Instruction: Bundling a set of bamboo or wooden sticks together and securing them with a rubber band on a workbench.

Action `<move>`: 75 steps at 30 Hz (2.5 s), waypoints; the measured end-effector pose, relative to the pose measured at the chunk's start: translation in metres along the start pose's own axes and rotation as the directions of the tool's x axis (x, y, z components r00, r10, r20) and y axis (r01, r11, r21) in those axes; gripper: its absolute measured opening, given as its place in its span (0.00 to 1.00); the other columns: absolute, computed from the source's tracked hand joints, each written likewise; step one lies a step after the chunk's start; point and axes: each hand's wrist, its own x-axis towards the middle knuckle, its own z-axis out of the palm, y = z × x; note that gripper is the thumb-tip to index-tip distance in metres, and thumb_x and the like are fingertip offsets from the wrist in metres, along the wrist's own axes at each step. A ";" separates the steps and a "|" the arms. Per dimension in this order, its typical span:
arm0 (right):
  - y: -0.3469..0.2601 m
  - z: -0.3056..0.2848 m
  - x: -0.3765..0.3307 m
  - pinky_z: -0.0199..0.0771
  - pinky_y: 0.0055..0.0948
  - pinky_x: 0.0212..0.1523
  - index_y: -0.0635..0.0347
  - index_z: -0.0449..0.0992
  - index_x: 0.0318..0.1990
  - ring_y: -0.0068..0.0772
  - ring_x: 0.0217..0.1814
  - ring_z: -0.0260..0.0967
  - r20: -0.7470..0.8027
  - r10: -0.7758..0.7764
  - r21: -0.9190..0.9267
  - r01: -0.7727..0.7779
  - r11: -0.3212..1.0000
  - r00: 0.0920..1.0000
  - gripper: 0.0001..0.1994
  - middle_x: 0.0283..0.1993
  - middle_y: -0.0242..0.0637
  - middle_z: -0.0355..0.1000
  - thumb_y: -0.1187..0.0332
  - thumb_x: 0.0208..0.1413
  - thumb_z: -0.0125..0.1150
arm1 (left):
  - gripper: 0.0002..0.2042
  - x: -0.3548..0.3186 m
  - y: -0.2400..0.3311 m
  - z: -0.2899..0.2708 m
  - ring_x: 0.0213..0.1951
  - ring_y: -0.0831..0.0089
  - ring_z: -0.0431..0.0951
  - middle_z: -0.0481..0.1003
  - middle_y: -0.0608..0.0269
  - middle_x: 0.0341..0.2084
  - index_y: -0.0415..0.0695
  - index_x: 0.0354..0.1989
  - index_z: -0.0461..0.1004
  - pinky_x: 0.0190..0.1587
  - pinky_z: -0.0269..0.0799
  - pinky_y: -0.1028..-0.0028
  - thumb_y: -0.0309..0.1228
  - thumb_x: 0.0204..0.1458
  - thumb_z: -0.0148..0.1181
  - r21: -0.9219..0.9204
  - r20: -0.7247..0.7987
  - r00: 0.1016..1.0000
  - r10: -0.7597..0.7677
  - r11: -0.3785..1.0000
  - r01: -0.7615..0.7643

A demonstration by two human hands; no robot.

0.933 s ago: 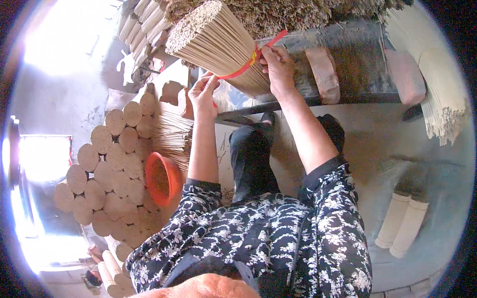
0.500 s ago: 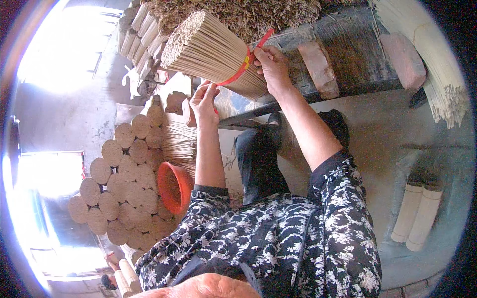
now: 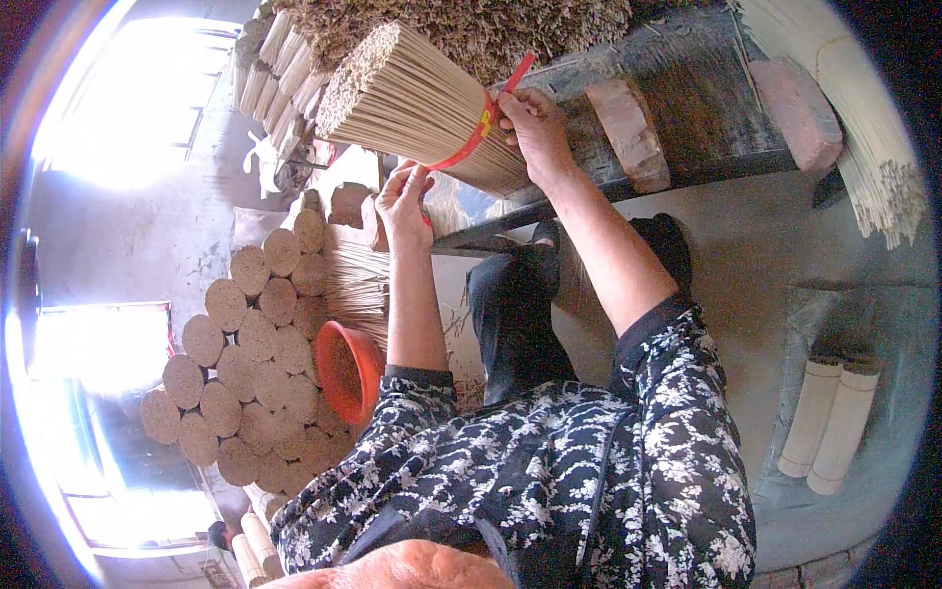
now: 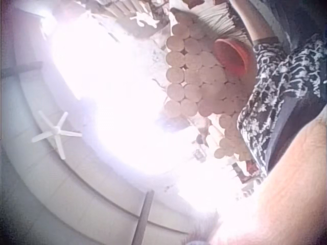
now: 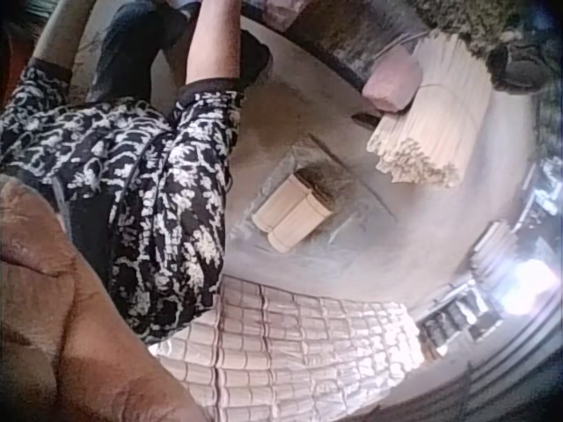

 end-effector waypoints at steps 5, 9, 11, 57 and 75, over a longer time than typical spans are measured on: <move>-0.002 0.000 0.004 0.65 0.13 0.27 0.52 0.76 0.37 0.10 0.31 0.66 0.022 0.015 -0.015 -0.014 1.000 1.000 0.09 0.31 0.22 0.72 0.58 0.57 0.60 | 0.06 -0.001 -0.001 0.001 0.37 0.76 0.74 0.74 0.61 0.43 0.35 0.32 0.78 0.38 0.72 0.78 0.24 0.49 0.64 0.013 -0.004 1.000 0.010 1.000 -0.010; -0.003 0.002 0.006 0.64 0.13 0.27 0.52 0.76 0.38 0.10 0.30 0.66 0.065 0.003 -0.024 -0.002 1.000 0.998 0.09 0.31 0.22 0.72 0.59 0.58 0.60 | 0.05 -0.001 0.000 0.001 0.36 0.77 0.74 0.74 0.62 0.42 0.35 0.31 0.78 0.37 0.71 0.78 0.24 0.49 0.64 0.016 -0.004 1.000 0.031 0.999 -0.031; 0.002 0.006 0.003 0.64 0.13 0.27 0.52 0.76 0.37 0.10 0.30 0.65 0.038 0.009 -0.017 -0.009 1.000 0.999 0.09 0.31 0.22 0.72 0.58 0.57 0.60 | 0.05 -0.003 0.003 -0.004 0.35 0.77 0.74 0.74 0.62 0.42 0.35 0.31 0.78 0.37 0.71 0.77 0.24 0.49 0.64 0.011 -0.013 1.000 0.026 1.000 -0.026; 0.065 -0.055 -0.319 0.71 0.19 0.29 0.59 0.72 0.41 0.23 0.34 0.72 0.253 0.762 -0.718 -0.412 0.561 0.596 0.11 0.38 0.37 0.75 0.61 0.64 0.49 | 0.15 -0.402 0.031 -0.538 0.42 0.53 0.78 0.78 0.51 0.38 0.46 0.40 0.79 0.46 0.72 0.58 0.41 0.53 0.53 0.625 -0.759 0.634 0.149 -0.106 0.773; 0.090 -0.011 -0.329 0.72 0.17 0.27 0.60 0.71 0.42 0.21 0.32 0.72 0.290 0.805 -0.758 -0.389 0.523 0.518 0.10 0.37 0.36 0.74 0.63 0.63 0.51 | 0.11 -0.316 0.026 -0.447 0.41 0.58 0.77 0.77 0.52 0.38 0.41 0.41 0.76 0.44 0.71 0.63 0.34 0.54 0.56 0.796 -0.401 0.910 0.103 0.530 0.291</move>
